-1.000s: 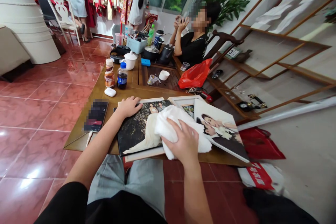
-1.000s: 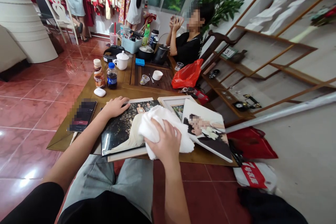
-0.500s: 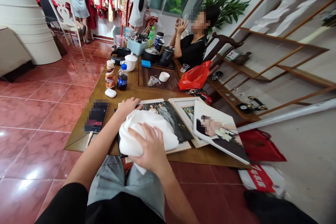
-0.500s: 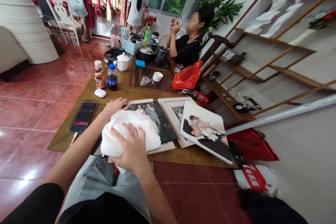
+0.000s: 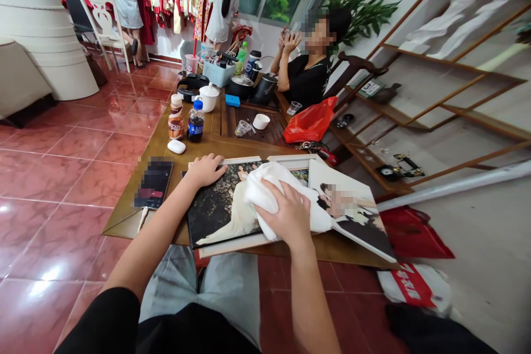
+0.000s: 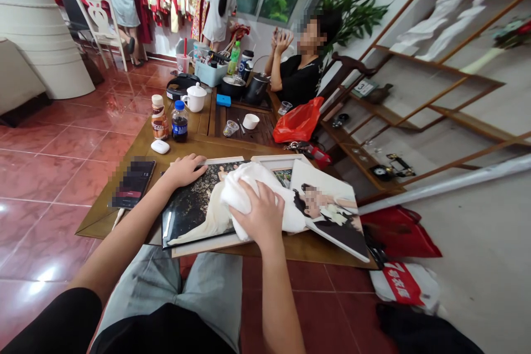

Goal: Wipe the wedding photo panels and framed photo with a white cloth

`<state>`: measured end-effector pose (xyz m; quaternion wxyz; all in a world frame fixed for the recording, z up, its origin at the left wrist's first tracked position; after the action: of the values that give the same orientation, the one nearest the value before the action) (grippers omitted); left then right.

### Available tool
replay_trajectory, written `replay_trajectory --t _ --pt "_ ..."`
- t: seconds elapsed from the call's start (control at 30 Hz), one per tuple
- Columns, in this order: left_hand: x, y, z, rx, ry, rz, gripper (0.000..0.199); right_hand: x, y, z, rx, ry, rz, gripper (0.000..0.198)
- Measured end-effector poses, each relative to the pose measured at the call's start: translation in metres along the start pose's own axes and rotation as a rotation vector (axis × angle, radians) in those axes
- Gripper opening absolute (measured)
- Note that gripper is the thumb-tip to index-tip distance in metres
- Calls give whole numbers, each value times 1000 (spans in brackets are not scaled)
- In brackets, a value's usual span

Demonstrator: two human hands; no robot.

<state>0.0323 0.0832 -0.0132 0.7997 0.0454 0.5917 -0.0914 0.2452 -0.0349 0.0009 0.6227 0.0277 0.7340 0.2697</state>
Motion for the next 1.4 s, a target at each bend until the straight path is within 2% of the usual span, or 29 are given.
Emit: replay_trajectory --t 0.1,0.27,0.37,0.5,0.7,0.8,0.93,1.13,1.2,1.27,1.4 --pt "1 1 -1 -4 -4 2 44 2 3 -20 -62 -4 -29 58" --pt "3 2 -2 1 7 9 42 5 8 -72 -219 87 -106 67" --pt "4 3 -2 10 20 9 41 7 10 -87 -286 154 -148 70" --pt "5 4 -3 1 19 9 41 8 15 -66 -239 149 -127 66" --pt "6 4 -3 19 17 9 42 11 28 -1 -7 31 -48 58" --pt "7 4 -4 17 15 7 43 14 34 15 56 -9 -57 57" --pt "6 4 -2 22 20 14 43 19 40 6 -6 -18 -99 61" --pt "4 1 -1 28 44 -5 39 28 54 -43 -248 73 -178 70" --pt "3 0 -1 33 53 -16 37 30 57 -50 -290 106 -183 70" --pt "2 0 -1 27 50 -16 37 31 60 -46 -292 126 -183 69" --pt "0 1 0 2 35 -15 41 33 67 -16 -209 100 -172 70"
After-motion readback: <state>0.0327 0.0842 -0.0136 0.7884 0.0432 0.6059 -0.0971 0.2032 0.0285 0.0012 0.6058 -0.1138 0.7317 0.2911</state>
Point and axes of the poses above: each hand's wrist, its own y-axis towards the middle knuckle, its own x-axis out of the palm, z = x × y, the point moved 6 cm from there along y, towards the middle knuckle, and after that the axes turned 12 degrees about -x, right-handed, at the moved point
